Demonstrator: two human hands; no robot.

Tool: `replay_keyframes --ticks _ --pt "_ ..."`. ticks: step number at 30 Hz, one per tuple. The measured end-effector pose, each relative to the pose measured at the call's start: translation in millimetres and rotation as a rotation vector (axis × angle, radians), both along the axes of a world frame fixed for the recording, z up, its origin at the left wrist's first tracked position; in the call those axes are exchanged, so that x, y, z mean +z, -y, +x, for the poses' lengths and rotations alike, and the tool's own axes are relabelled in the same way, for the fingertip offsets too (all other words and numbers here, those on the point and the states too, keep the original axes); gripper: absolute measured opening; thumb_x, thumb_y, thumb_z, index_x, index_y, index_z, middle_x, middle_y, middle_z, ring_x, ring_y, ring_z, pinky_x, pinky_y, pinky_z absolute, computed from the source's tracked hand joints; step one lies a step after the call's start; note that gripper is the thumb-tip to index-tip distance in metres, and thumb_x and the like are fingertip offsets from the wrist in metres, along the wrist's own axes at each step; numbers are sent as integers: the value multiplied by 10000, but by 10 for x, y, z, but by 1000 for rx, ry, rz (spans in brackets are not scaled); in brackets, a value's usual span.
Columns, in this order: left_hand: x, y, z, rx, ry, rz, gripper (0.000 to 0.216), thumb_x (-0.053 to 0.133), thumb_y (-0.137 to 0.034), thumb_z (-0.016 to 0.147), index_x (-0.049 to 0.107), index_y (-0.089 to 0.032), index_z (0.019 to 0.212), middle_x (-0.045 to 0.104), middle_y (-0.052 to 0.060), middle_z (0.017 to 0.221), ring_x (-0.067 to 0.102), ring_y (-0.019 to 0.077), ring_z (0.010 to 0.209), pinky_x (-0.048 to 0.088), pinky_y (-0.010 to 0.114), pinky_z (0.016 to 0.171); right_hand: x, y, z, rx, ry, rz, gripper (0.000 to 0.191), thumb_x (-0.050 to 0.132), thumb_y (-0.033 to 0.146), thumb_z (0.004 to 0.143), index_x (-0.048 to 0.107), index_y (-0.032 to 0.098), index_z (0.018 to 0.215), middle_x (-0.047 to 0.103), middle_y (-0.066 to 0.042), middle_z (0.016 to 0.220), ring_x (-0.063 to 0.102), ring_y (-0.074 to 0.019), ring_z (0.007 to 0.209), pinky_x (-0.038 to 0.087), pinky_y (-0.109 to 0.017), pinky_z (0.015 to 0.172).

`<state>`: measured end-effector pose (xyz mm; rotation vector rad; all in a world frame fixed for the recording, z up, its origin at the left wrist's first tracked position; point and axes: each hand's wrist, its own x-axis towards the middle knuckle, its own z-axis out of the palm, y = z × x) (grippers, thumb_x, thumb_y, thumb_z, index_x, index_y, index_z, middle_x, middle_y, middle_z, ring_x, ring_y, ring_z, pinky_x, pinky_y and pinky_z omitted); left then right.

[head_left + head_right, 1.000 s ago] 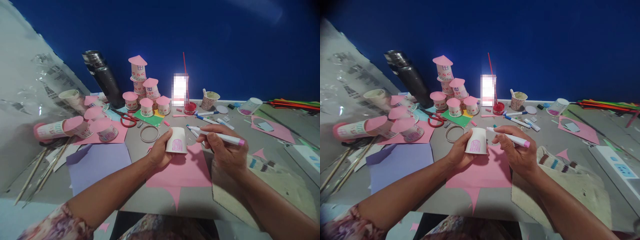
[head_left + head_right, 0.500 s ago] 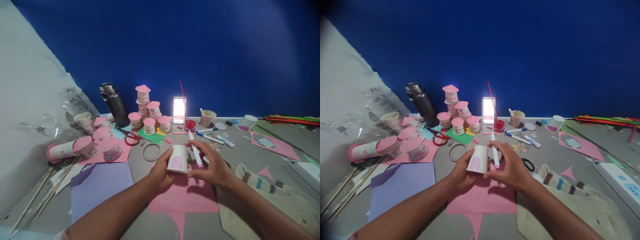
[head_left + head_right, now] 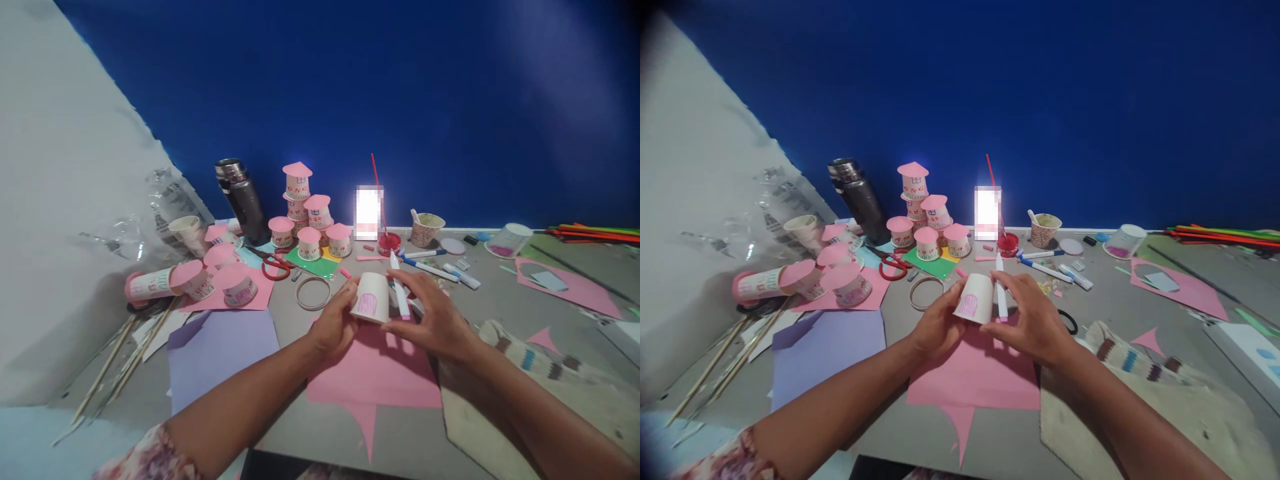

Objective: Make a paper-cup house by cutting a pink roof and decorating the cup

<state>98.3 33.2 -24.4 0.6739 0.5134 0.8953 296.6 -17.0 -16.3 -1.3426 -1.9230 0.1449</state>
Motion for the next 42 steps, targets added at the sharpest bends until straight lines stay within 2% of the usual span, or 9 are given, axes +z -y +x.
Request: replay_keyframes --ticks 3,8,11,21,25,29,33,38,42 --pt "-50 -81 -56 -43 -40 105 623 839 -458 797 657 -241 1352 709 96 1289 681 288 1139 565 360 887 7 -37 47 -15 19 -18 773 863 417 790 550 244 1475 719 -165 1274 686 -362 1101 607 -498 873" --pt "-82 -255 -204 -232 -214 446 1022 956 -336 661 476 -349 1564 509 107 1596 504 362 1451 496 466 1117 26 -78 158 23 -33 -62 774 856 463 800 554 270 1486 695 -159 1366 676 -371 1185 607 -502 892" --pt "-43 -314 -247 -253 -373 616 1000 944 -334 698 462 -357 1573 378 113 1695 417 384 1526 456 522 1174 65 -88 205 73 -85 -129 787 859 473 798 555 271 1495 685 -151 1409 681 -357 1203 620 -455 853" --pt "24 -284 -216 -60 -593 816 766 876 -259 721 545 -264 1413 542 141 1498 509 348 1428 548 475 1055 119 -101 243 122 -416 -190 809 885 392 802 535 302 1526 656 -135 1503 674 -337 1290 600 -461 956" --pt "-6 -262 -186 42 -668 849 730 840 -217 707 528 -256 1366 538 135 1467 543 325 1361 571 460 1004 29 -134 226 -18 -586 -71 581 839 373 858 640 269 1394 786 -113 1290 743 -280 1148 612 -424 904" --pt "-54 -236 -144 81 -655 868 679 803 -182 702 515 -246 1313 525 122 1405 567 297 1296 582 451 1008 16 -195 192 -147 -742 -25 306 735 473 951 765 232 1137 830 -66 907 719 -188 749 577 -334 673" --pt "-77 -219 -126 56 -609 853 674 785 -179 724 498 -255 1329 527 113 1404 568 289 1308 559 464 1070 275 -254 224 -115 -1053 -52 389 799 596 870 799 216 950 681 8 631 476 -89 484 387 -241 445" --pt "-91 -245 -129 65 -591 830 727 758 -149 717 493 -263 1384 513 124 1466 544 319 1373 521 491 1117 677 -237 240 -61 -1134 -194 421 846 629 812 800 223 917 602 28 601 450 -83 484 355 -227 414" --pt "-116 -277 -136 -7 -525 766 739 740 -127 714 484 -244 1397 523 137 1477 555 322 1389 497 487 1142 496 -203 159 -112 -1248 -217 506 840 710 757 772 219 856 582 34 563 425 -81 452 348 -228 403"
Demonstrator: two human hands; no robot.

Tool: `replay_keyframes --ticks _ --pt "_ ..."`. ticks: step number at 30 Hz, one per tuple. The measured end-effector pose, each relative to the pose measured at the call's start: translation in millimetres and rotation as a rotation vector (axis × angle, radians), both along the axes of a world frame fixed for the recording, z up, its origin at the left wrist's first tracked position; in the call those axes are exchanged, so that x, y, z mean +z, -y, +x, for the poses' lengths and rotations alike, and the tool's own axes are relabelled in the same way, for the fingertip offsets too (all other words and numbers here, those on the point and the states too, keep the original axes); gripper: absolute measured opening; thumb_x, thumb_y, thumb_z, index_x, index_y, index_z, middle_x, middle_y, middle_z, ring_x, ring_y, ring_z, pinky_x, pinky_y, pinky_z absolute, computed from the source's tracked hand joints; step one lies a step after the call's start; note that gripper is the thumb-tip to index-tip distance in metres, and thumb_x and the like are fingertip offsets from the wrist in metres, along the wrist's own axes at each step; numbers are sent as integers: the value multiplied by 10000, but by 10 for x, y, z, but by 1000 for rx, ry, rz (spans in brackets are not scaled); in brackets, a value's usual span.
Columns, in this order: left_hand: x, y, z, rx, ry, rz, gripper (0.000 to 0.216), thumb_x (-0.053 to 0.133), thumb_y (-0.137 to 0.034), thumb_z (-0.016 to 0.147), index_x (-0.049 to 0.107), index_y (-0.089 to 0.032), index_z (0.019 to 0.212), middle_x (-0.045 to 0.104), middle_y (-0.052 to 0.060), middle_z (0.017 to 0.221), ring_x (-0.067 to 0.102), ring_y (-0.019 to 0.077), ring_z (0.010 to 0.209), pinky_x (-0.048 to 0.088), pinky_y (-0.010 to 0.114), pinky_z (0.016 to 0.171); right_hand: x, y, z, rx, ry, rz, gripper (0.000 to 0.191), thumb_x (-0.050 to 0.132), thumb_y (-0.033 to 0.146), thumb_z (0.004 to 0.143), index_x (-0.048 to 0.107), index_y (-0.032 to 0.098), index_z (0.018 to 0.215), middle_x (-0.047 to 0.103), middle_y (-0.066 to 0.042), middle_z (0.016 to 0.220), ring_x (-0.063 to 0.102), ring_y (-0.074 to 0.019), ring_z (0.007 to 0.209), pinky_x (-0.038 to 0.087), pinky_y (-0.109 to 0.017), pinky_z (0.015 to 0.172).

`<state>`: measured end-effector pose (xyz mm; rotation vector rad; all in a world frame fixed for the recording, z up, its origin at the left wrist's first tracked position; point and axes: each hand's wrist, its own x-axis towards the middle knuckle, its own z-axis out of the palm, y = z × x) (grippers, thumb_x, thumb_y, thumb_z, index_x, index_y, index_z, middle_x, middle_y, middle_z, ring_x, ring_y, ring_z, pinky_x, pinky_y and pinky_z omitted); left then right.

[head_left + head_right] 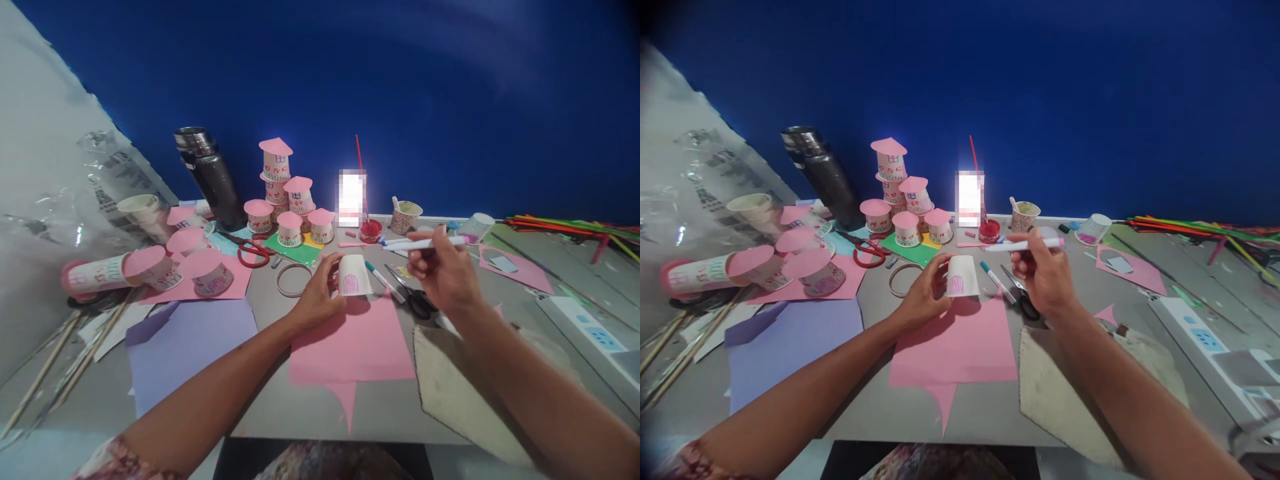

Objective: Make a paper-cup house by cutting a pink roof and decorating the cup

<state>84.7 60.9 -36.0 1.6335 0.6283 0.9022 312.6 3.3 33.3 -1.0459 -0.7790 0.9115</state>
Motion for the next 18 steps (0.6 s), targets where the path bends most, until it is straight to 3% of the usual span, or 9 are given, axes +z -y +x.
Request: replay_keyframes --ticks 3,6,12,18 --pt "-21 -12 -5 -41 21 -59 747 751 -128 705 481 -239 1393 551 140 1468 589 315 1358 516 463 1113 -294 15 -33 10 -54 -42 541 804 757 744 739 226 828 547 45 539 388 -85 424 339 -241 393" --pt "-28 -10 -8 -74 21 -83 751 726 -94 686 489 -244 1383 576 133 1455 594 310 1360 525 438 1096 -455 32 -28 50 -87 -98 489 808 719 756 716 243 822 575 35 575 394 -96 435 361 -255 401" --pt "-16 4 2 -105 16 -168 744 704 -76 655 498 -244 1350 593 124 1436 598 319 1366 513 438 1107 -423 80 -38 129 -132 -132 425 966 522 634 655 237 689 497 56 542 392 -92 467 339 -235 408" --pt "-48 7 17 -131 57 -157 725 728 -104 689 492 -238 1362 601 122 1421 611 299 1347 508 419 1108 -401 195 -137 147 41 -124 391 916 566 710 732 230 792 611 25 593 505 -111 507 386 -241 433"
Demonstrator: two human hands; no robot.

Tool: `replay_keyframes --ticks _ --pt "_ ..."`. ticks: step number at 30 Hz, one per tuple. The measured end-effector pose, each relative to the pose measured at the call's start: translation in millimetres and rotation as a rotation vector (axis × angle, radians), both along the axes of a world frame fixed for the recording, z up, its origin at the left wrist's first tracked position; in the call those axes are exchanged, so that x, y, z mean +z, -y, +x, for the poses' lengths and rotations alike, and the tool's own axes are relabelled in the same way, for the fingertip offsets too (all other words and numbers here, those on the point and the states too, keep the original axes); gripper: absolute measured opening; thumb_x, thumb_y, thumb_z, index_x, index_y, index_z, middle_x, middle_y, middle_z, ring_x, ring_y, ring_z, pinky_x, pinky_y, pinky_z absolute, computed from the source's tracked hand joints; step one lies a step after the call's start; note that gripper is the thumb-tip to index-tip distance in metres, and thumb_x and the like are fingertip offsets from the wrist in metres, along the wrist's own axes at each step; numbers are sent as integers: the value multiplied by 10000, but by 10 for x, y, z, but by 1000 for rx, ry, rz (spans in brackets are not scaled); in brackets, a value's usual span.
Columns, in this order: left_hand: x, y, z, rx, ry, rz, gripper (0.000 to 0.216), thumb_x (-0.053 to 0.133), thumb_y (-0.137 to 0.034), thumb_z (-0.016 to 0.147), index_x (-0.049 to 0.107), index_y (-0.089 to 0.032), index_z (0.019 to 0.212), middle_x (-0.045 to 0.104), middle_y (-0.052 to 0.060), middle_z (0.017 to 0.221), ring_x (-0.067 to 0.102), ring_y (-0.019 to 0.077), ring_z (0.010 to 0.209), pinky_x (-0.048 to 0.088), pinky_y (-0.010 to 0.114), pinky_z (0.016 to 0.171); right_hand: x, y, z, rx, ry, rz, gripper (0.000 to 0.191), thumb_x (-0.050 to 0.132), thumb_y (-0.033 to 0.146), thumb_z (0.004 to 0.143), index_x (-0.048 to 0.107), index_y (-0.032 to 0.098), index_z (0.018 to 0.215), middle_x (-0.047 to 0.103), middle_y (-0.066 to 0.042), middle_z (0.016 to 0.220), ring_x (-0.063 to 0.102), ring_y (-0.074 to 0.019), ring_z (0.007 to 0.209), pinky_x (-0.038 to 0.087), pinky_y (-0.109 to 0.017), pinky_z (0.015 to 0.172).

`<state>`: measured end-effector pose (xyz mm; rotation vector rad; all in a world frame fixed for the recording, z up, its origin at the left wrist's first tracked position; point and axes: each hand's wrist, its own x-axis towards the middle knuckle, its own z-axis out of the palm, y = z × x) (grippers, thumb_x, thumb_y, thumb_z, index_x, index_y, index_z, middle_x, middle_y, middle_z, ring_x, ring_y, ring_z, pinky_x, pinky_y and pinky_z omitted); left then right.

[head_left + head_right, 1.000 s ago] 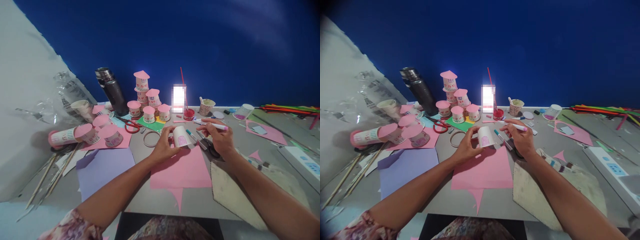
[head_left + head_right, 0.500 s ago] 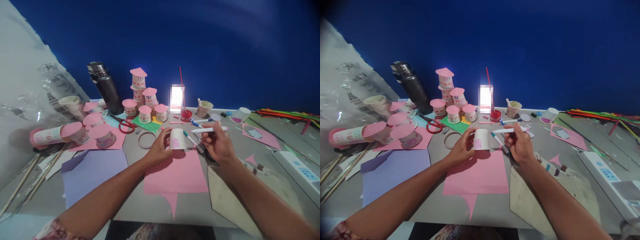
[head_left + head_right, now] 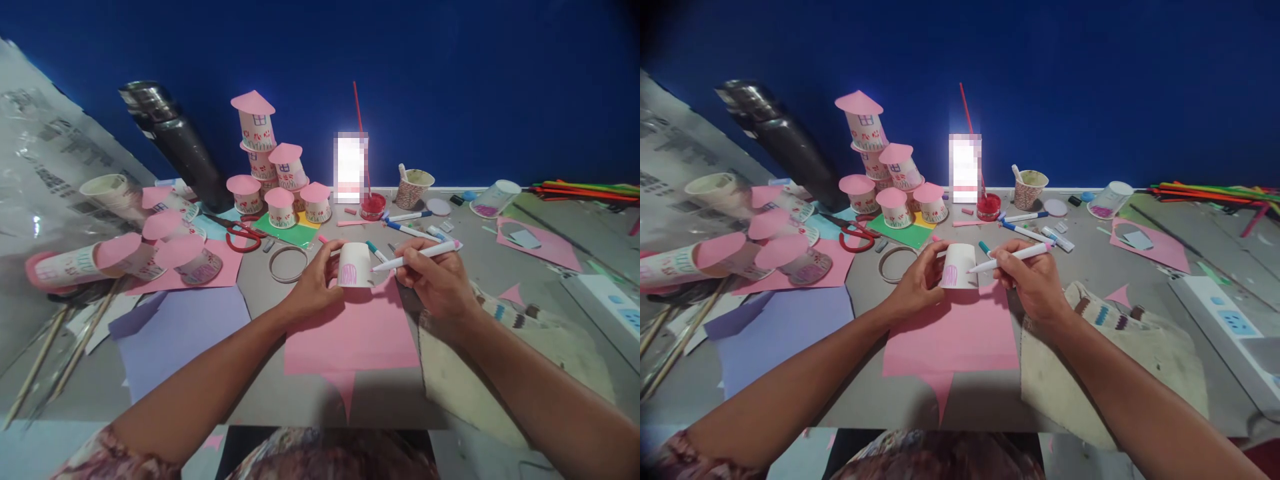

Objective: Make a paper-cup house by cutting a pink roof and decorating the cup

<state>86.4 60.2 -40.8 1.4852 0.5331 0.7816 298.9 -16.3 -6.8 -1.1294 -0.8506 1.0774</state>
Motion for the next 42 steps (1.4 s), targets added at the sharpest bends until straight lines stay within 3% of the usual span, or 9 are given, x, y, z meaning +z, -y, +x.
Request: replay_keyframes --ticks 10,21,29,35,42 --pt "-9 -2 -30 1 -54 35 716 844 -244 760 488 -250 1381 591 135 1467 605 310 1349 505 426 1094 9 -37 45 -6 -54 -28 442 912 611 688 702 236 792 596 40 561 464 -97 462 373 -242 425" --pt "33 26 -30 19 -102 109 682 820 -192 733 513 -243 1340 597 127 1418 627 296 1274 529 405 1050 -1 -6 27 -17 25 8 397 897 587 735 704 252 825 608 30 586 476 -120 489 374 -267 435" --pt "-8 8 -55 -47 -104 135 678 757 -159 795 498 -266 1412 589 113 1438 610 296 1311 525 400 1060 74 36 -17 -175 326 94 243 817 472 850 725 249 871 673 7 646 527 -132 511 422 -268 466" --pt "-7 -5 -54 -72 -68 129 700 740 -120 775 505 -265 1418 584 111 1443 608 290 1317 511 395 1065 48 102 -40 -146 516 153 155 761 389 903 759 234 919 736 -24 739 661 -176 630 525 -301 583" --pt "-1 -2 -44 -77 -45 90 729 719 -83 727 522 -264 1405 597 117 1449 617 311 1311 518 415 1051 7 94 -14 -115 614 208 104 731 332 920 770 237 910 757 -23 776 688 -190 687 529 -317 632"
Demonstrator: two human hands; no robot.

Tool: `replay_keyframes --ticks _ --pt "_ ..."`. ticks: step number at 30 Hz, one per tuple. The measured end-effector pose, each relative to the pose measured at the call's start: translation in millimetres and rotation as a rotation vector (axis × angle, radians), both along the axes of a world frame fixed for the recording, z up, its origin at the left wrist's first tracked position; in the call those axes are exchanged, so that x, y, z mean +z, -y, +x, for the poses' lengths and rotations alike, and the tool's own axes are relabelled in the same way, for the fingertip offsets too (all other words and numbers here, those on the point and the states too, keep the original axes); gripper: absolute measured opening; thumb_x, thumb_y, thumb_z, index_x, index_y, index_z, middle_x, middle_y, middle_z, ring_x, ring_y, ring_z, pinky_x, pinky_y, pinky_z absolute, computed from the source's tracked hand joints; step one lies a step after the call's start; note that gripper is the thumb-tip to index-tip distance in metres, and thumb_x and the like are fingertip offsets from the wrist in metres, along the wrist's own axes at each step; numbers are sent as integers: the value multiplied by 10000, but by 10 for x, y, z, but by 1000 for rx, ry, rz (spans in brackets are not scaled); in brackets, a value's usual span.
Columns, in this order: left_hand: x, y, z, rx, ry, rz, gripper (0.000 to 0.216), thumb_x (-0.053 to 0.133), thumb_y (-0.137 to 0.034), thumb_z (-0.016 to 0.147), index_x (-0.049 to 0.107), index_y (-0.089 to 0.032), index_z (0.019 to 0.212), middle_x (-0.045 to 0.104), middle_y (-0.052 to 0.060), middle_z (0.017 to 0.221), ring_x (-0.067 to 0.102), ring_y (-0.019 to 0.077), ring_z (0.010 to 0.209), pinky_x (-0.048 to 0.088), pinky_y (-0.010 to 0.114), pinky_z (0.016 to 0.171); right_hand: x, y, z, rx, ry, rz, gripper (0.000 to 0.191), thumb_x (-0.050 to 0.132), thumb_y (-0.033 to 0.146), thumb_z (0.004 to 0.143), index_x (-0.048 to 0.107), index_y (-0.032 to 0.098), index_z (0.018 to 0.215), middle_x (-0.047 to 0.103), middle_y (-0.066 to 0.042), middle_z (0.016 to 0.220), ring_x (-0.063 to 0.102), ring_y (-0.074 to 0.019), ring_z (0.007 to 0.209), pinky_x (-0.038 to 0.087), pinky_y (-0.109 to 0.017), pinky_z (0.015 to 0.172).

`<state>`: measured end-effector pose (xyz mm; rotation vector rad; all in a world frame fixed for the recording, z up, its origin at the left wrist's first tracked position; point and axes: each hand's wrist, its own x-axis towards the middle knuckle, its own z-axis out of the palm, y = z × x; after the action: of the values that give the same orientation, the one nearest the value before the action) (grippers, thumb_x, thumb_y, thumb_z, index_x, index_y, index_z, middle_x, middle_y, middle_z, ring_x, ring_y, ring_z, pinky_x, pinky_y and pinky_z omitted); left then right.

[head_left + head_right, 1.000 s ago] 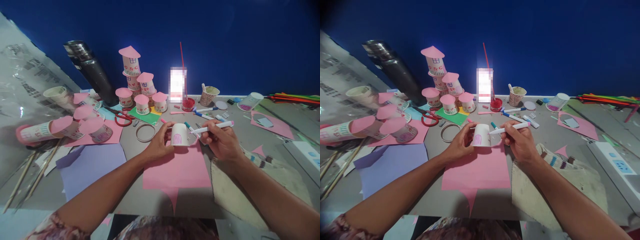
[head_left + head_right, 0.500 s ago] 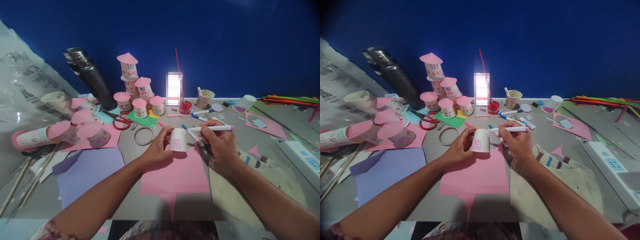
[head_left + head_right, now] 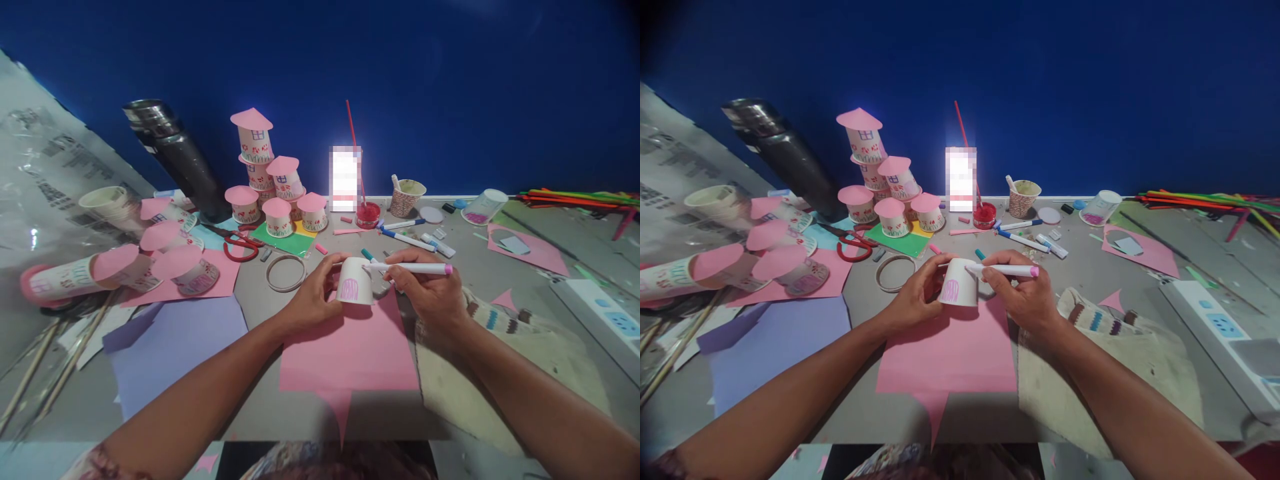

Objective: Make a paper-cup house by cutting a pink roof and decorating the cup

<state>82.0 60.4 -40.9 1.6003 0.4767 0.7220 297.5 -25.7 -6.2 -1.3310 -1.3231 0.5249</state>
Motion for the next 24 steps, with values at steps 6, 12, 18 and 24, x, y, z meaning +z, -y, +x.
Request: replay_keyframes --ticks 6,12,18,24 --pt "-11 -1 -4 -15 6 9 727 711 -87 738 511 -263 1414 593 113 1444 615 301 1310 517 405 1054 -9 1 -9 11 24 14 78 731 303 925 777 241 916 762 -18 813 682 -182 707 513 -319 658" --pt "-23 -4 -12 -15 -7 9 718 703 -85 764 498 -259 1431 571 116 1472 600 296 1338 509 392 1061 -23 -7 4 18 25 26 90 725 297 927 782 228 916 760 -17 807 675 -174 689 505 -303 631" --pt "-18 1 -12 -18 -15 12 724 719 -84 764 500 -254 1433 580 120 1460 601 302 1337 514 387 1048 -42 -15 17 14 34 34 79 732 291 929 783 230 930 747 -2 790 664 -159 682 497 -284 624" --pt "-40 -8 -18 -25 -15 20 714 731 -100 782 501 -261 1439 568 124 1482 596 305 1351 507 396 1066 -25 -15 10 12 11 22 70 730 282 929 778 232 917 749 3 798 662 -152 685 496 -272 627"
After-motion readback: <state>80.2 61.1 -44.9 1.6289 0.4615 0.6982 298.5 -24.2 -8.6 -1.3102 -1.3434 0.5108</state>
